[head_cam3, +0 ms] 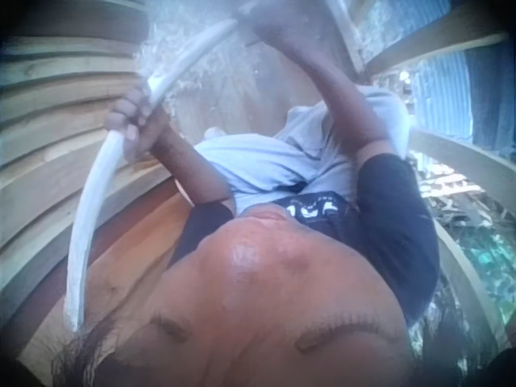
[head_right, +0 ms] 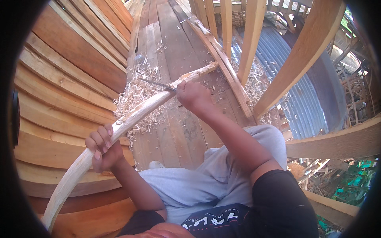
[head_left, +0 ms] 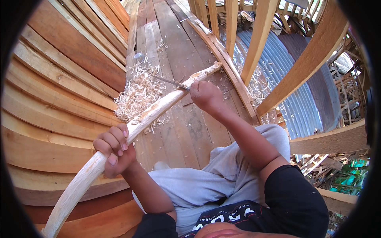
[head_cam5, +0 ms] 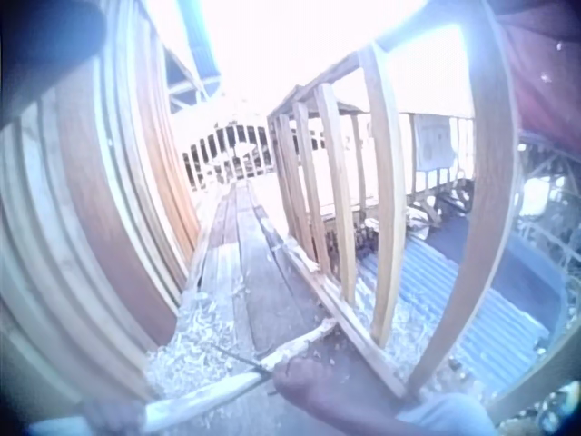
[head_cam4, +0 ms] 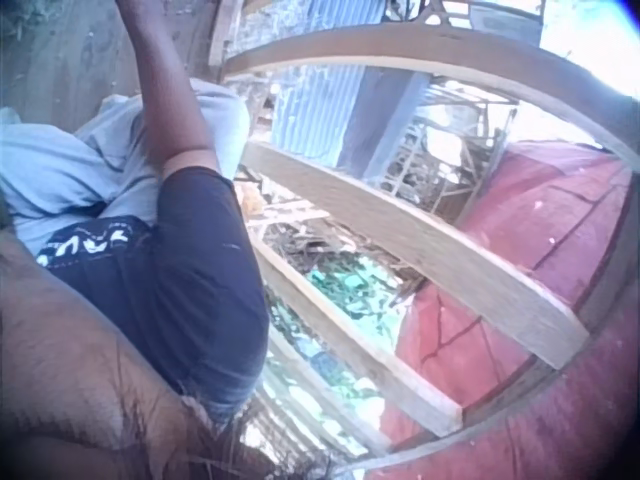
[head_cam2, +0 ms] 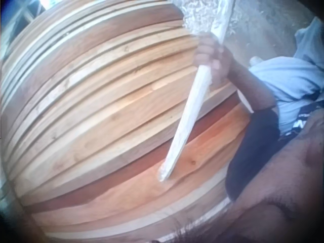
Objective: The person sits on a wooden floor and uses a knife to shave and shape a long, curved piece of wood. They hold the wood with one hand and scrape the surface with the other, producing wood shavings that accumulate on the floor.
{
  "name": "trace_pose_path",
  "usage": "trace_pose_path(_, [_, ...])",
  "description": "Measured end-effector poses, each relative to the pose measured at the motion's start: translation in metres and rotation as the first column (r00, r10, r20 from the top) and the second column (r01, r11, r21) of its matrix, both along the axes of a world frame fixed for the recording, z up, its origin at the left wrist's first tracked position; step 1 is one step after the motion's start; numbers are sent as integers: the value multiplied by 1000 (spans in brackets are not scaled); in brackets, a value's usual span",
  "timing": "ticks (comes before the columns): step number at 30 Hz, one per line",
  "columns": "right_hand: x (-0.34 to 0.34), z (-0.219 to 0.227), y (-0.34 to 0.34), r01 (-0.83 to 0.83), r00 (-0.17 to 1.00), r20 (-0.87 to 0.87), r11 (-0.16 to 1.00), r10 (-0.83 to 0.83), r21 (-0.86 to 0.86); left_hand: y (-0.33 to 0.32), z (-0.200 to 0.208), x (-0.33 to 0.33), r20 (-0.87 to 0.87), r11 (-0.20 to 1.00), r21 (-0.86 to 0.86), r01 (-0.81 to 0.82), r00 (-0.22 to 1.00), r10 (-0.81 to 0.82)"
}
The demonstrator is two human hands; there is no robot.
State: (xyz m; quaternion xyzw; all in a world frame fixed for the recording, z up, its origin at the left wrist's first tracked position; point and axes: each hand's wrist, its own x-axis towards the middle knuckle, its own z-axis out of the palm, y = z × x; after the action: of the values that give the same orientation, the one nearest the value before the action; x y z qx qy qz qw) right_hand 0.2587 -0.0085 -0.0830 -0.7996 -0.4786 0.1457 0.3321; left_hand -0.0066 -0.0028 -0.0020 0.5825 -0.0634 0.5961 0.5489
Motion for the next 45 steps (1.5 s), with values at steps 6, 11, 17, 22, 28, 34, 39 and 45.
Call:
trace_pose_path(6, [-39, 48, -34, -132, 991, 12, 988, 133, -77, -3, -1, -3, 49, 997, -23, -79, 996, 80])
trace_pose_path(11, [8, -3, -4, -26, 997, 72, 998, 22, 52, -2, 1, 5, 4, 1000, -5, -10, 1000, 10])
trace_pose_path(17, [-38, 37, -35, -100, 994, -40, 995, 100, 16, 2, -2, -8, -19, 1000, 30, 0, 1000, 1])
trace_pose_path(22, [-37, 14, -25, -125, 991, 63, 988, 119, 91, -2, 0, -2, -25, 1000, 25, 6, 1000, -6])
trace_pose_path(28, [-18, 11, -20, -7, 999, 51, 1000, 7, -2, 1, 0, -2, -10, 1000, 27, 9, 1000, -8])
trace_pose_path(34, [1, 9, -7, 77, 997, 21, 996, -77, -43, -3, 2, 1, -22, 1000, 15, -1, 1000, 1])
trace_pose_path(39, [-26, 27, -23, -67, 998, 16, 996, 68, -57, -1, -1, -6, -7, 1000, 2, 4, 1000, -4])
trace_pose_path(45, [7, 4, -4, 1, 991, 132, 991, -18, 132, -6, 4, 7, 18, 996, -55, -73, 997, 74])
